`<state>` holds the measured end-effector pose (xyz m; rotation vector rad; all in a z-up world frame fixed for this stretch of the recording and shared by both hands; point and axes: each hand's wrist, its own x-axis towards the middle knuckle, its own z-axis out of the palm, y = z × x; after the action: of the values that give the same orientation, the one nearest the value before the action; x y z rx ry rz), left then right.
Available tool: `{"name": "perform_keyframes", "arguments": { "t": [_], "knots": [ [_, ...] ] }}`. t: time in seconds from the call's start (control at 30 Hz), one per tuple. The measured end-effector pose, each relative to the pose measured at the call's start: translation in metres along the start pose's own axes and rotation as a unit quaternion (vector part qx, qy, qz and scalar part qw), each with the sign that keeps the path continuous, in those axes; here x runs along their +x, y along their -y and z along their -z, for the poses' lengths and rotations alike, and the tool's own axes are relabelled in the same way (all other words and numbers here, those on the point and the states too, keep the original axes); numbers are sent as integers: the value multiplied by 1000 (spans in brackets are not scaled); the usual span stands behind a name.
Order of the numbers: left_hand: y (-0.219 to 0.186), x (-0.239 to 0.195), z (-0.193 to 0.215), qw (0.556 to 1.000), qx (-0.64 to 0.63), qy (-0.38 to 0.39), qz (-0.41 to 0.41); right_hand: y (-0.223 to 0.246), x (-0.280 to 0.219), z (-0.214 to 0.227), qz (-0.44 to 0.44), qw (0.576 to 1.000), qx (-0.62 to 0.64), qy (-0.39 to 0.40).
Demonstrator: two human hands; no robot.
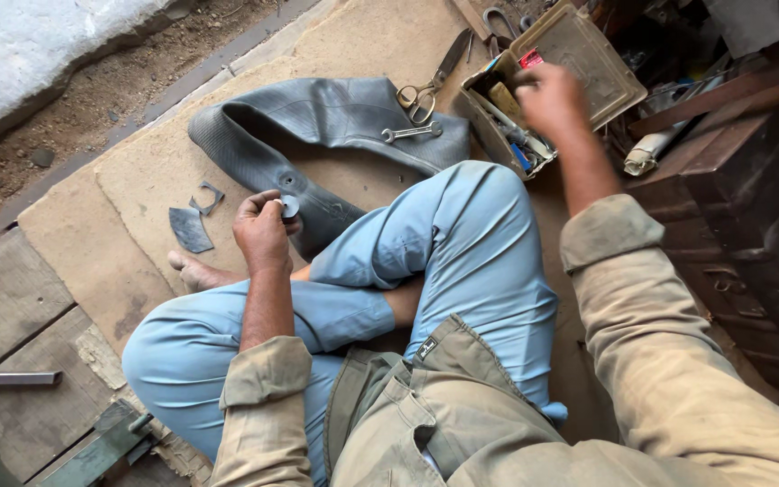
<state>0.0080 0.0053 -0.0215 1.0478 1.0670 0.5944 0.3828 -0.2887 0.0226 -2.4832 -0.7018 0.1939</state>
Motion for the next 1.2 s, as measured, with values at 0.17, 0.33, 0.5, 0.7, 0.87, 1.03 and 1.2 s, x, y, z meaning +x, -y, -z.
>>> {"name": "perform_keyframes", "arguments": {
  "t": [0.17,0.33,0.5,0.7,0.87,1.03,1.2],
  "knots": [
    [4,3,0,1000,3,12,-2,54,26,-74,38,968,-62,241],
    [6,2,3,1000,2,-1,-1,81,38,-145,126,902,-240,337],
    [7,9,-6,999,35,10,-15,75,31,-130,110,923,-197,313],
    [0,-3,-4,999,23,26,-13,10,13,-41,-13,995,-67,74],
    [-11,-7,-15,999,44,23,-9,-16,18,-10,-36,990,-108,79],
    [-3,-4,-10,1000,25,15,-9,12,76,-88,36,990,-25,137],
    [1,4,-8,1000,22,-1,-4,16,112,-192,220,885,-377,161]
  ]
}}
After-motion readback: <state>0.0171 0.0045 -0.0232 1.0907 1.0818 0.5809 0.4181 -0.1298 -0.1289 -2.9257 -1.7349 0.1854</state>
